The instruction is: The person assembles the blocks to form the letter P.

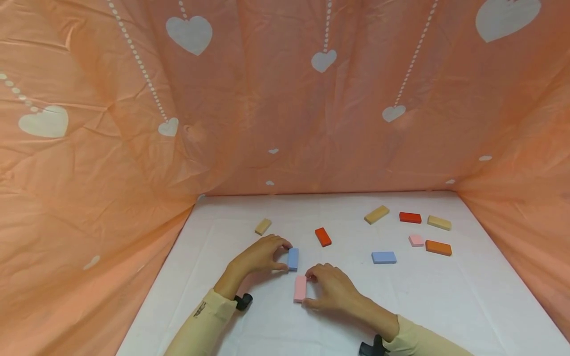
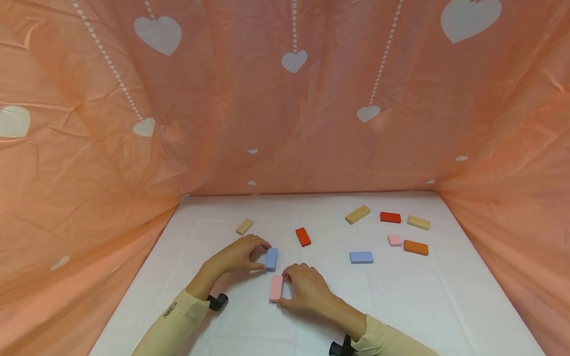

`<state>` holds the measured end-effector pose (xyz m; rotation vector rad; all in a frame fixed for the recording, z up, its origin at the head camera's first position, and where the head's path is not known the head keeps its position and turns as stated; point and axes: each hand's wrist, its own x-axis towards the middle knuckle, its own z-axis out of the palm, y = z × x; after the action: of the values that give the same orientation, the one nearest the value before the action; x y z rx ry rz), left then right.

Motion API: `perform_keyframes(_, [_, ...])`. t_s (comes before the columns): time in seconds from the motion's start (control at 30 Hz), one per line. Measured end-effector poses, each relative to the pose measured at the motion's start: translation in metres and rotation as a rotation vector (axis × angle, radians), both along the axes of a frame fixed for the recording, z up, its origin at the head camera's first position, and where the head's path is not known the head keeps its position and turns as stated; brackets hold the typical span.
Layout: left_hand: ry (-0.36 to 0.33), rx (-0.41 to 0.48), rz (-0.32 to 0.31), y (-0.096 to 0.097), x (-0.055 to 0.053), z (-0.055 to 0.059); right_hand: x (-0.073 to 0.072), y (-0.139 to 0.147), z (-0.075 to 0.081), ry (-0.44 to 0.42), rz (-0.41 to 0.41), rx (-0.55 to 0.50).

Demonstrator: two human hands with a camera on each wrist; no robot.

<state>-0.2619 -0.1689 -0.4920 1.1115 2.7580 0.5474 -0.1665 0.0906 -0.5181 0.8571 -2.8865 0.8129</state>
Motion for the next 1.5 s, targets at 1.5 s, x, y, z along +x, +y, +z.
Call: perform_keyframes(1.5, [-0.117, -0.003, 0.027, 0.007, 0.009, -0.004, 0.006, -0.021, -0.002, -0.009, 0.009, 0.069])
